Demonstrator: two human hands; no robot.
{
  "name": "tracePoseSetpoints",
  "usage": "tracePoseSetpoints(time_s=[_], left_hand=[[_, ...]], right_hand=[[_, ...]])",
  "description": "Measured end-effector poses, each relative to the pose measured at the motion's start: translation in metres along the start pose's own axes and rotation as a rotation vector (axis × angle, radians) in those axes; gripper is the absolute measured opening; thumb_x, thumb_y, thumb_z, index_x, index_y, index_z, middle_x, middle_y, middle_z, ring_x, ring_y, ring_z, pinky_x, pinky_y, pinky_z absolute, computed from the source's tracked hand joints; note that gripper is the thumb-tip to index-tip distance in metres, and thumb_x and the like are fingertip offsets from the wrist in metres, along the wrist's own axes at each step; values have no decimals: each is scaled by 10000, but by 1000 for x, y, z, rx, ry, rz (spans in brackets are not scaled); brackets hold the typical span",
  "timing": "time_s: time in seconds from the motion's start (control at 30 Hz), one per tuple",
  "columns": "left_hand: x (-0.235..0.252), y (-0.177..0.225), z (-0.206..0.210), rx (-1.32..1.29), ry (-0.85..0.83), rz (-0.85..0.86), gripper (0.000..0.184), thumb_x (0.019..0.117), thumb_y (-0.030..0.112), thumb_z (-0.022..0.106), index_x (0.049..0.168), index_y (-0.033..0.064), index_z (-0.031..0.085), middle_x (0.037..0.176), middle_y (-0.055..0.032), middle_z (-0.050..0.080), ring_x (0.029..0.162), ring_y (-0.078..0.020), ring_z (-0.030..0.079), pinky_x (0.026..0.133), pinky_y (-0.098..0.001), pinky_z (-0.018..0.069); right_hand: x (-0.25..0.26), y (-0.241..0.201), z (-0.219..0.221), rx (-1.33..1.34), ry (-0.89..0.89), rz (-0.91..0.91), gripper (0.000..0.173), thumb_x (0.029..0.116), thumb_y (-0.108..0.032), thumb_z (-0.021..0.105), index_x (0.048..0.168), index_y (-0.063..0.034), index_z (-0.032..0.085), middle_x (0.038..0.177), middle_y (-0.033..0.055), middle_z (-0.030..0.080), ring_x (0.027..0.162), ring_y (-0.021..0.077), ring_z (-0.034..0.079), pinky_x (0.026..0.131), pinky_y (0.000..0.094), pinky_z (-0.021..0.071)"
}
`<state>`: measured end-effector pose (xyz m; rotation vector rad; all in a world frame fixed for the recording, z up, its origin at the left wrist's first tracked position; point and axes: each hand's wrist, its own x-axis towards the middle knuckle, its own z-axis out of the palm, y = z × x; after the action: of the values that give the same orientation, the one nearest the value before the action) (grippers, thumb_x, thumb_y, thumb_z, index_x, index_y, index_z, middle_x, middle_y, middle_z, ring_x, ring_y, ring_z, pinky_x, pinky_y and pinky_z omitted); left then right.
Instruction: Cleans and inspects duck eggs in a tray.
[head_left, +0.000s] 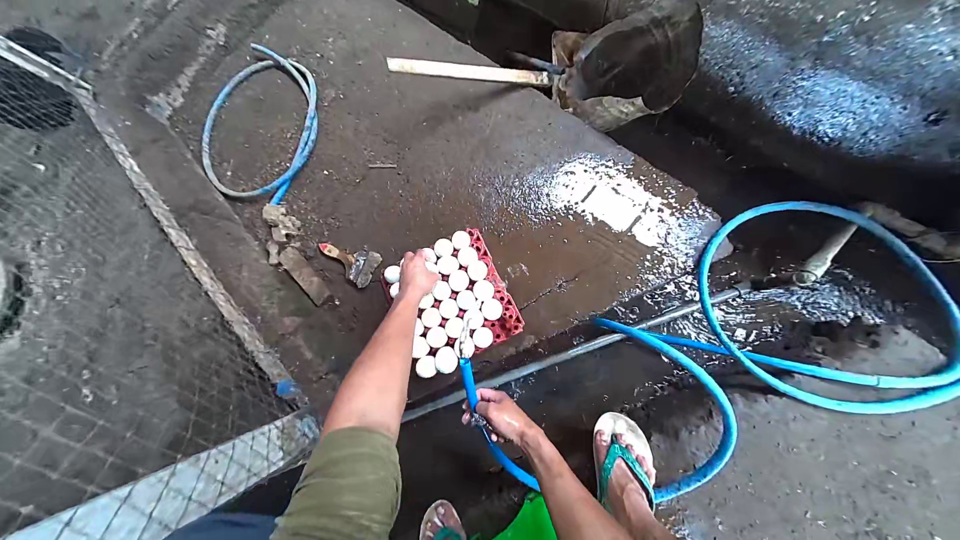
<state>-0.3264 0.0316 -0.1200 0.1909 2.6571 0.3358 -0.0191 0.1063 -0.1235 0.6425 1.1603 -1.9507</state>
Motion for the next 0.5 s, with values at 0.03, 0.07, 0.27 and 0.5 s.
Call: tracePoseSetpoints(time_s=[0.03,0.07,0.27,0.5], left_hand=[[-1,-4,-1,-49,12,-6,568,806,119,822,1317,1,602,1373,-286,538,1297,-452,514,1079,-619,422],[-2,-8,-1,-107,35,2,556,799,113,835,1295,4,609,1352,-280,557,1278,-448,529,1063,-624,430],[-9,-29,-2,-409,44,41,536,836,61,815,1320,20,589,1277,-212,650,1182,-337,638,1022,-529,508],[-5,-27,-1,-116,66,98,448,863,174,819,1266,48,670,1298,-187,653,1246,-346,602,1087,-555,445]], right_hand=[[1,-1,0,1,1,5,246,1079,-138,434,1234,-75,616,941,41,717,459,53,439,415,221,356],[2,-2,0,3,3,7,249,1081,-140,434,1240,-80,615,941,39,716,462,53,440,418,221,355],[8,1,-2,70,12,-6,257,1080,-126,420,1240,-69,613,943,40,723,461,45,427,423,215,346],[11,1,-6,90,28,6,244,1080,-128,429,1218,-74,623,927,37,726,449,41,421,412,209,337]])
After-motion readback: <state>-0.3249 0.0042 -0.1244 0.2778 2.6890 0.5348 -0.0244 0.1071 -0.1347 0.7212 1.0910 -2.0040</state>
